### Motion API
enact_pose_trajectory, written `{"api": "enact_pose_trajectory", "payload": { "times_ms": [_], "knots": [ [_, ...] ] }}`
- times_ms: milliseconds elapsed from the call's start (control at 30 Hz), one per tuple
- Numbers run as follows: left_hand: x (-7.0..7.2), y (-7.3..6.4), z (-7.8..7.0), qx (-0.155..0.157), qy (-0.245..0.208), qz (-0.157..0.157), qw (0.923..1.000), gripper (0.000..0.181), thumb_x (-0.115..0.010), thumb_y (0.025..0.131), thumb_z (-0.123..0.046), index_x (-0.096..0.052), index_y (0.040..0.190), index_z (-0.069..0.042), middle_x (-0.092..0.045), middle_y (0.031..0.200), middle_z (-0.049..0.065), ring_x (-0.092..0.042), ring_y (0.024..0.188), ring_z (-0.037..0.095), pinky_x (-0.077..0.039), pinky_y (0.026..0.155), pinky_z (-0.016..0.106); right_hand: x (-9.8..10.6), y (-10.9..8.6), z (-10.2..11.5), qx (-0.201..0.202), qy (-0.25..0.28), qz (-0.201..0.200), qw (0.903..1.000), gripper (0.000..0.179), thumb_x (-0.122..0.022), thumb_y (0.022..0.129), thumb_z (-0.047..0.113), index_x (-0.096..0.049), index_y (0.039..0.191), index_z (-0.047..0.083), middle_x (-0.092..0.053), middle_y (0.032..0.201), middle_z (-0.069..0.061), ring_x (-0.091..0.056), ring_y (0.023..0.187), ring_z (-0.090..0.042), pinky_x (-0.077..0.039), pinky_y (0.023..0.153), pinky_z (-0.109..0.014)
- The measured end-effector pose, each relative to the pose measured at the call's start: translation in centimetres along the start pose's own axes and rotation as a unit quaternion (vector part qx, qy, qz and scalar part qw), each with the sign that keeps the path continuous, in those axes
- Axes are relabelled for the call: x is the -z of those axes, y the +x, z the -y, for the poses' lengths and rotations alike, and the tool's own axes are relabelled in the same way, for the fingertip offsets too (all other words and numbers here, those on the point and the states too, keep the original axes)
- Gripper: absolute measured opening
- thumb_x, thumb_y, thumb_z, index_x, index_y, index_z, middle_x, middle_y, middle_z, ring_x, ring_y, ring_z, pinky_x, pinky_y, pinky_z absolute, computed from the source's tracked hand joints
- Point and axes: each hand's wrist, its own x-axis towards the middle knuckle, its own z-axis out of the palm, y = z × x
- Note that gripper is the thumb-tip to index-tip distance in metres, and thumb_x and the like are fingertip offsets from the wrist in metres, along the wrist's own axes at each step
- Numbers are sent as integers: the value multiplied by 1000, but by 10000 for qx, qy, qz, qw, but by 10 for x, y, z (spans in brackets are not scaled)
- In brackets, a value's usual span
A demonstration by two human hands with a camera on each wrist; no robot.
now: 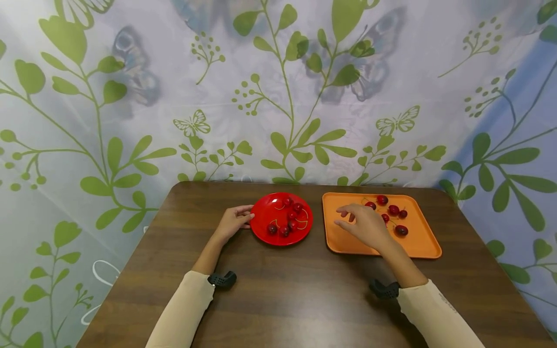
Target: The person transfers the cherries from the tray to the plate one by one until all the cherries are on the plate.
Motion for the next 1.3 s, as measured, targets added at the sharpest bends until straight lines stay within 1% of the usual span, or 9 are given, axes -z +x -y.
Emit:
{"api": "enact_pose_trajectory", "payload": {
  "times_ms": [333,467,600,667,800,967,1067,1167,1300],
  "knots": [
    [-2,-3,-2,-46,74,-30,10000,41,-67,97,-2,-59,136,8,-69,106,24,-69,80,17,-63,77,43,15,-17,-32,-312,-59,-52,9995,37,-80,89,30,-74,119,8,-71,99,-7,-60,78,-19,-49,59,-30],
    [-2,-2,-2,-48,75,-10,10000,41,-67,97,-2,-59,136,8,-68,106,25,-70,80,16,-63,78,44,20,-24,-45,-340,-133,-121,9993,38,-81,89,29,-75,119,7,-72,97,-7,-58,72,-17,-48,56,-29],
    [-1,-1,-1,-29,121,10,9999,42,-67,98,-3,-58,137,9,-68,107,25,-70,81,16,-63,78,43,24,-29,-56,-402,-162,-167,9989,38,-82,88,29,-75,118,7,-72,94,-5,-53,66,-15,-44,54,-30],
    [-1,-1,0,-46,138,4,9999,42,-67,98,-2,-58,137,9,-69,106,25,-70,81,16,-63,77,41,26,-30,-62,-433,-155,-196,9988,38,-82,88,29,-75,117,6,-70,88,-4,-51,64,-16,-43,53,-30],
    [-1,-1,0,-88,130,-53,9999,42,-66,98,-2,-58,137,10,-69,104,22,-70,81,16,-64,74,38,29,-30,-71,-470,-88,-160,9987,39,-81,89,30,-74,117,4,-65,79,-1,-53,65,-17,-42,56,-31],
    [-2,1,0,-50,104,4,9999,42,-67,97,-2,-57,137,10,-69,104,22,-70,81,16,-64,76,40,37,-32,-81,-716,-61,-26,9974,43,-78,91,32,-73,121,1,-63,78,0,-54,69,-19,-43,53,-30],
    [-2,7,8,-29,87,-1,10000,42,-67,97,-3,-58,137,8,-69,106,25,-70,81,16,-63,76,42,40,-32,-86,-709,-102,-59,9974,42,-78,92,29,-72,121,-1,-63,78,0,-55,71,-21,-42,52,-30],
    [0,11,18,-62,102,-123,9999,42,-68,97,-5,-59,137,7,-69,107,24,-69,79,14,-64,74,38,42,-32,-89,-699,-91,-58,9975,40,-78,92,27,-72,122,0,-66,81,-1,-57,74,-21,-45,55,-29],
    [2,13,26,-134,201,-235,9994,42,-70,97,-9,-61,136,4,-70,106,21,-69,78,12,-63,71,31,45,-34,-90,-962,-53,64,9953,40,-78,92,31,-73,120,3,-70,87,-3,-59,79,-24,-48,60,-30]
  ]
}}
